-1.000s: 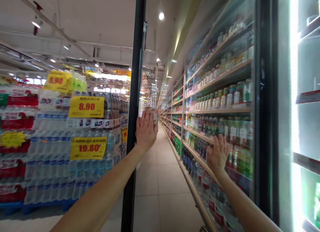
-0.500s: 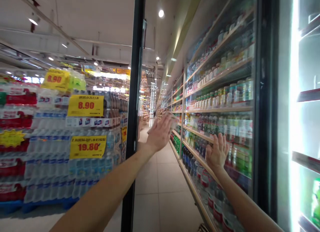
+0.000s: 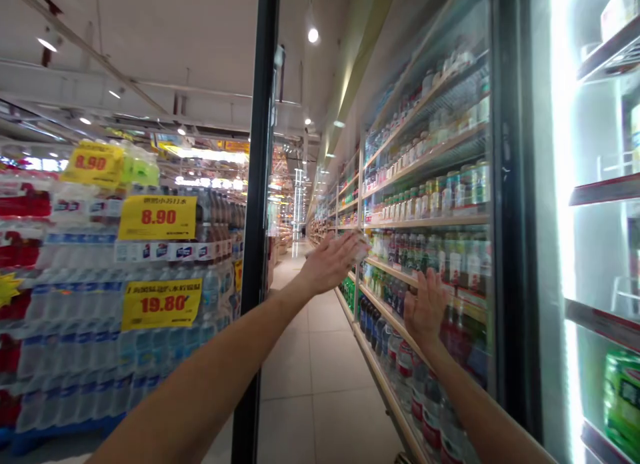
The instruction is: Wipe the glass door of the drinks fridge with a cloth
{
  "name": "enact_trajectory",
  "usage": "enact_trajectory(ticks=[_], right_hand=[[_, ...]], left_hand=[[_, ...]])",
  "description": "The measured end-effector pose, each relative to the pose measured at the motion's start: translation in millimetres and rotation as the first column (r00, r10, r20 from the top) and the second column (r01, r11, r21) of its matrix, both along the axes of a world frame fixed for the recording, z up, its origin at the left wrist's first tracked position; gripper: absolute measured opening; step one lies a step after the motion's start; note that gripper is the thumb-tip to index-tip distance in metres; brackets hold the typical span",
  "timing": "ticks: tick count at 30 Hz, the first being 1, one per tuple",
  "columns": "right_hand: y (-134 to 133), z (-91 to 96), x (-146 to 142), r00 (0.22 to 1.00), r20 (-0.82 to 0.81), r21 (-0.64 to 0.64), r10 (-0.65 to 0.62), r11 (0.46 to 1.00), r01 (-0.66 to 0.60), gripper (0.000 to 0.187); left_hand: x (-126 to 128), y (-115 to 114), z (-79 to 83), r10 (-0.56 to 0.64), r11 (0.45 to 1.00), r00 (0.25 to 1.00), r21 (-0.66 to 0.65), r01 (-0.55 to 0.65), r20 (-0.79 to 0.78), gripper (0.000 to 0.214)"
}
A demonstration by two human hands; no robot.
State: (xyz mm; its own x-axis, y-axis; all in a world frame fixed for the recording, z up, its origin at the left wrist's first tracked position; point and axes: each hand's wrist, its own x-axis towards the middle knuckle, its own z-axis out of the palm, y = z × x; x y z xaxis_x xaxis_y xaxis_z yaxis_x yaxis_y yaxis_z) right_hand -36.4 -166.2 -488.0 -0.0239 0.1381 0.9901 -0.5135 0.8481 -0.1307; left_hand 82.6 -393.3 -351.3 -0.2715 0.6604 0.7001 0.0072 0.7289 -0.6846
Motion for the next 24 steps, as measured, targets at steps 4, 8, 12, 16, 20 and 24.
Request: enact_trajectory(ticks=[4, 8, 12, 16, 20, 24], right_hand=[[1, 0.3, 0, 1.000, 0.011, 0.007, 0.005, 1.000, -0.005, 0.057], [1, 0.4, 0, 1.000, -0.002, -0.001, -0.001, 1.000, 0.001, 0.056], [1, -0.1, 1, 1.000, -0.005, 0.000, -0.004, 1.000, 0.004, 0.055], [0, -0.5, 1, 1.000, -0.008, 0.003, -0.007, 1.000, 0.007, 0.056], [-1, -0.3, 0, 1.000, -0.021, -0.007, 0.006, 1.000, -0.007, 0.055], [0, -1.7, -3, 1.000, -0.007, 0.007, 0.023, 1.000, -0.023, 0.056]], left_hand=[[0, -3, 21.7, 0.061, 0.919, 0.990, 0.395, -0.005, -0.129, 0.052], [-3, 3, 14.5, -0.026, 0.983, 1.000, 0.180, 0.026, -0.003, 0.050], [-8, 15, 15.3, -0.041, 0.996, 0.999, 0.081, 0.038, 0.030, 0.047], [-13, 28, 13.3, 0.044, 0.942, 0.994, 0.335, -0.009, -0.097, 0.050], [-20, 41, -11.4, -0.059, 0.993, 0.998, -0.099, 0.062, 0.031, 0.043], [-21, 44, -7.9, -0.037, 0.998, 0.998, 0.052, 0.039, -0.041, 0.045]])
